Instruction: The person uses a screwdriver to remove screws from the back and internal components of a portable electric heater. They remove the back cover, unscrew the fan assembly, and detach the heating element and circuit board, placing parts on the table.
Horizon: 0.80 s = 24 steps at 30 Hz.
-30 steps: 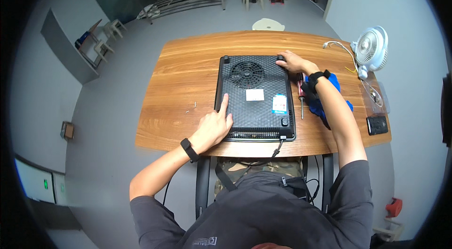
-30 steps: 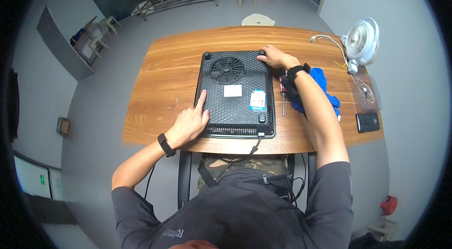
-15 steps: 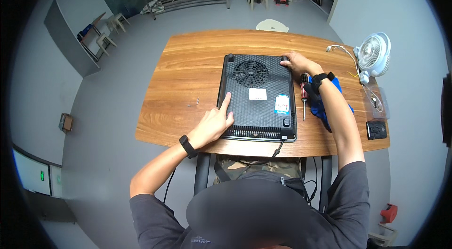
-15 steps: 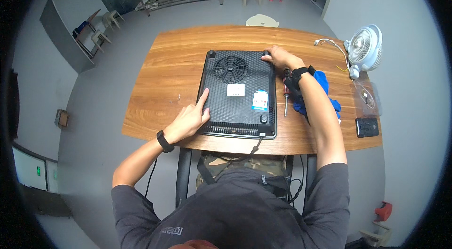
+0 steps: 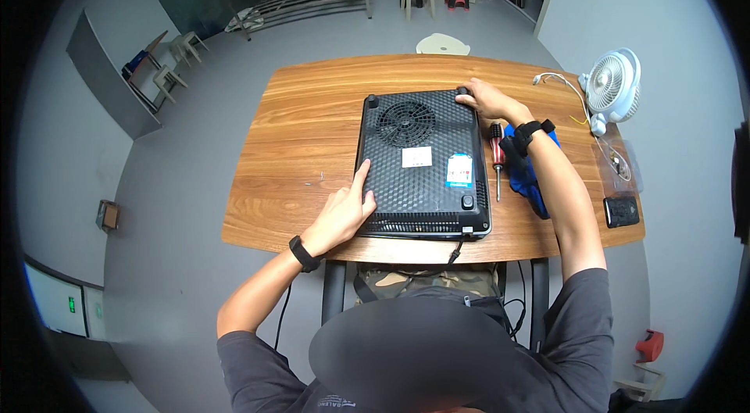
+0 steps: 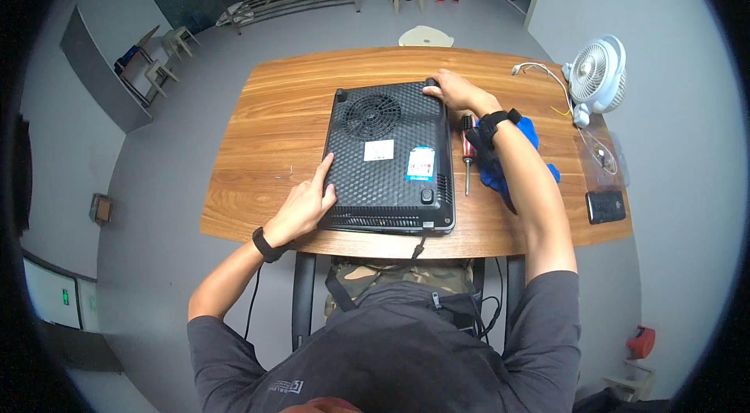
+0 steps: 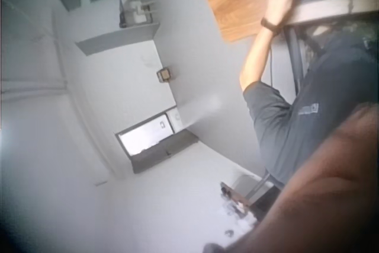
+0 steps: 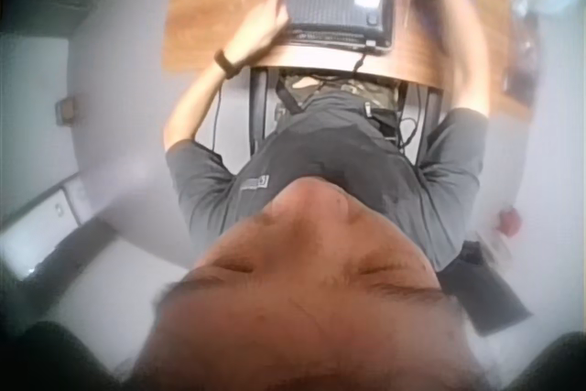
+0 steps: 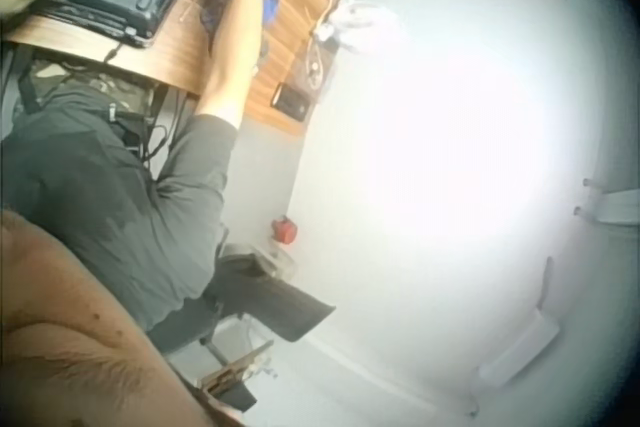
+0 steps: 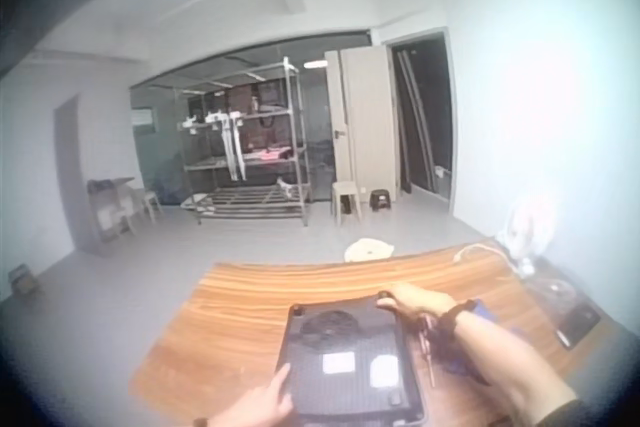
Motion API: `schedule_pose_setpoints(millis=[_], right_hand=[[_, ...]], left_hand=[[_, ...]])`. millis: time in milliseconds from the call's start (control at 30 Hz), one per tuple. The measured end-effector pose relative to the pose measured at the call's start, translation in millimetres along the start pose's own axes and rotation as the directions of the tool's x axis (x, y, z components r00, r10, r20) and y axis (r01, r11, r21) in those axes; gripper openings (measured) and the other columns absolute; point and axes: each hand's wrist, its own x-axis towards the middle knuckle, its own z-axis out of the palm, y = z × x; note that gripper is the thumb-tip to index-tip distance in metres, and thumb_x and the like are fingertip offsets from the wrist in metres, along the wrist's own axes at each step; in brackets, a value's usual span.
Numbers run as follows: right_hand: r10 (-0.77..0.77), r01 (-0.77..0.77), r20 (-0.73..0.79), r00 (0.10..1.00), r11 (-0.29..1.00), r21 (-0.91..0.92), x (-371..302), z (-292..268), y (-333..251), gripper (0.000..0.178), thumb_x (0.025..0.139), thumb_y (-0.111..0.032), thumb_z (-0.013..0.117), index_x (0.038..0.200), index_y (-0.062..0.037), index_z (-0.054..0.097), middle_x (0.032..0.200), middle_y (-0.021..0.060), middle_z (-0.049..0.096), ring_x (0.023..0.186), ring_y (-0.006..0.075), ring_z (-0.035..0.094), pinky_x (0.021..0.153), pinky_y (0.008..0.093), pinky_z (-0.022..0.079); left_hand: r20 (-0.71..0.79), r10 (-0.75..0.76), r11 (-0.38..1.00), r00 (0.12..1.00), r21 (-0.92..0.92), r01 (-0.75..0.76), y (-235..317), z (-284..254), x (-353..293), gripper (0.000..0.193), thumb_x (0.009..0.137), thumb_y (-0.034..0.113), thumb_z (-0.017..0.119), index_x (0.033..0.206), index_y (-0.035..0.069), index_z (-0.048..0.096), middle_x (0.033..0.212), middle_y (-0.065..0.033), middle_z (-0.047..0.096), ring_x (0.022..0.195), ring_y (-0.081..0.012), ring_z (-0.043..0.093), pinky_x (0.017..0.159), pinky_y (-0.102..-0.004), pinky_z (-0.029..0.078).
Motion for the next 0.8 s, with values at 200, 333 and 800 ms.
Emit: schedule_pose_setpoints(millis=[200, 333, 800], right_hand=[[0.164, -0.127, -0.05, 0.985, 0.895, 0.427, 2.4, 9.9, 17.2, 0.072, 0.089, -0.038, 0.078, 0.142, 0.0048, 0.052, 0.134, 0.0268, 0.06, 0.127, 0.0325, 0.057, 0.106, 0.0396, 0.045], [0.258, -0.207, -0.029, 0.966, 0.834, 0.512, 5.3, 6.1, 21.8, 0.09, 0.083, -0.04, 0.085, 0.144, 0.0132, 0.045, 0.131, 0.0284, 0.061, 0.122, 0.0319, 0.061, 0.105, 0.0373, 0.048], [0.266, -0.325, 0.187, 0.946, 0.787, 0.525, 2.7, -26.9, -6.0, 0.082, 0.083, -0.044, 0.083, 0.138, 0.0085, 0.052, 0.114, 0.0166, 0.065, 0.099, 0.0224, 0.066, 0.077, 0.0367, 0.057]], left_hand=[[-0.062, 0.02, 0.999, 0.998, 0.048, -0.017, -0.6, 8.5, -2.1, 0.067, 0.1, 0.023, 0.049, 0.156, -0.001, 0.022, 0.078, -0.035, 0.063, 0.071, -0.0522, 0.063, 0.072, -0.0587, 0.052], [-0.004, -0.018, 1.0, 1.0, 0.006, 0.018, 6.5, 1.7, -1.2, 0.063, 0.102, 0.023, 0.046, 0.156, 0.001, 0.021, 0.086, -0.0347, 0.065, 0.081, -0.0526, 0.063, 0.078, -0.0579, 0.049], [0.021, 0.053, 0.996, 0.998, -0.067, -0.052, -2.5, -4.2, -4.9, 0.068, 0.102, 0.019, 0.047, 0.156, -0.006, 0.015, 0.089, -0.0376, 0.063, 0.079, -0.0542, 0.062, 0.077, -0.0571, 0.05]])
